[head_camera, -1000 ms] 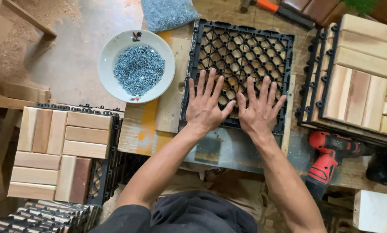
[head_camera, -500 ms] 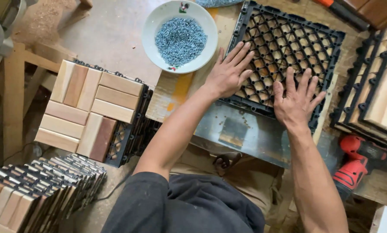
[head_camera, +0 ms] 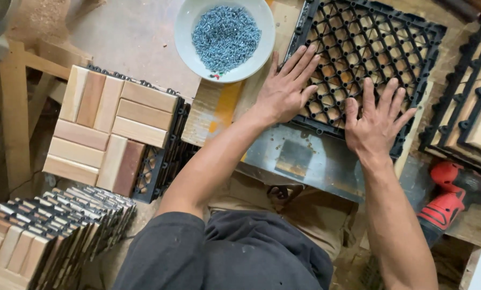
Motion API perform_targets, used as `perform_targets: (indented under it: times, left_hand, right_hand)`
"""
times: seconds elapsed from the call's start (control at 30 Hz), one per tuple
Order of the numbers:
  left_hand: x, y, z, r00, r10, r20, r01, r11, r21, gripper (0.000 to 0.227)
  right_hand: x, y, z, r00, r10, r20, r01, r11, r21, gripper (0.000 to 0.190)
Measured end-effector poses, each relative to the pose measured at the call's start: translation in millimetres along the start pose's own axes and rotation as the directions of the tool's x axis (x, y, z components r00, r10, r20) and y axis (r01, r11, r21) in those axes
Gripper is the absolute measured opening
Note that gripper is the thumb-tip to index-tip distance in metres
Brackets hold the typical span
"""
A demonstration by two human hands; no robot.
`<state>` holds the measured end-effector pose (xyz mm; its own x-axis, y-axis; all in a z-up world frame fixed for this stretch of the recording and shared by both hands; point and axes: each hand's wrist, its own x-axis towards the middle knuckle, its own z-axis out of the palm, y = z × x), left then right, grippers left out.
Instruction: The person arranges small wooden tiles into a black plastic grid frame, then places a second grid on top and presses down. They use a cordless drill to drive screws into the frame to secure the tiles.
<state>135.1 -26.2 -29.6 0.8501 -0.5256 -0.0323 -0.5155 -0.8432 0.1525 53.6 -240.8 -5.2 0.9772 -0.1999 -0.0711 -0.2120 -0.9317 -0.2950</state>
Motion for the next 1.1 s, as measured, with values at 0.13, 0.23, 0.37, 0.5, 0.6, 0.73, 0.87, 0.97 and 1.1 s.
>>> perform_targets:
  times: [0.13,0.23,0.37,0.5,0.6,0.73,0.87,0.97,1.1]
  left_hand:
    - [5,-3,0,0.993,0.013,0.12,0.003,0.992,-0.129,0.066]
    - [21,-11,12,0.999,0.034,-0.013,-0.034,0.997,-0.075,0.066]
    - [17,-10,16,0.999,0.036,-0.002,-0.036,0.991,-0.132,0.066]
    - [30,-18,23,0.998,0.041,-0.056,-0.062,0.891,-0.45,0.068]
    - [30,-39,63,0.894,-0.095,-0.437,-0.263,0.678,-0.687,0.049]
    - [-38,-17,1,0.749,-0.537,-0.388,-0.022,0.565,-0.824,0.033]
    - [-78,8,-9,0.798,-0.602,0.04,0.395,0.471,-0.789,0.038]
    - [-77,0,-16,0.762,-0.637,0.114,0.472,0.427,-0.771,0.042]
    - [-74,-4,-43,0.763,-0.575,0.295,0.564,0.369,-0.739,0.039]
  right_hand:
    - [0,-9,-13,0.995,0.046,0.087,-0.049,0.998,0.025,0.072]
    - [10,-10,-15,0.998,0.022,0.062,-0.023,0.999,0.022,0.07]
    - [5,-5,-9,0.998,0.013,0.065,-0.015,1.0,0.025,0.069]
    - [7,2,-1,0.998,-0.048,-0.03,0.049,0.998,0.03,0.063]
    - [2,-5,-7,0.999,-0.04,-0.012,0.041,0.999,0.028,0.067]
    - [4,-13,-12,1.0,-0.007,0.01,0.007,0.999,0.048,0.066]
    - [0,-12,-14,0.999,0.005,0.032,-0.006,0.999,0.033,0.069]
    - [8,-21,-21,0.997,0.009,0.076,-0.012,0.999,0.038,0.071]
    - [11,-16,-18,0.991,-0.134,-0.012,0.134,0.99,0.048,0.072]
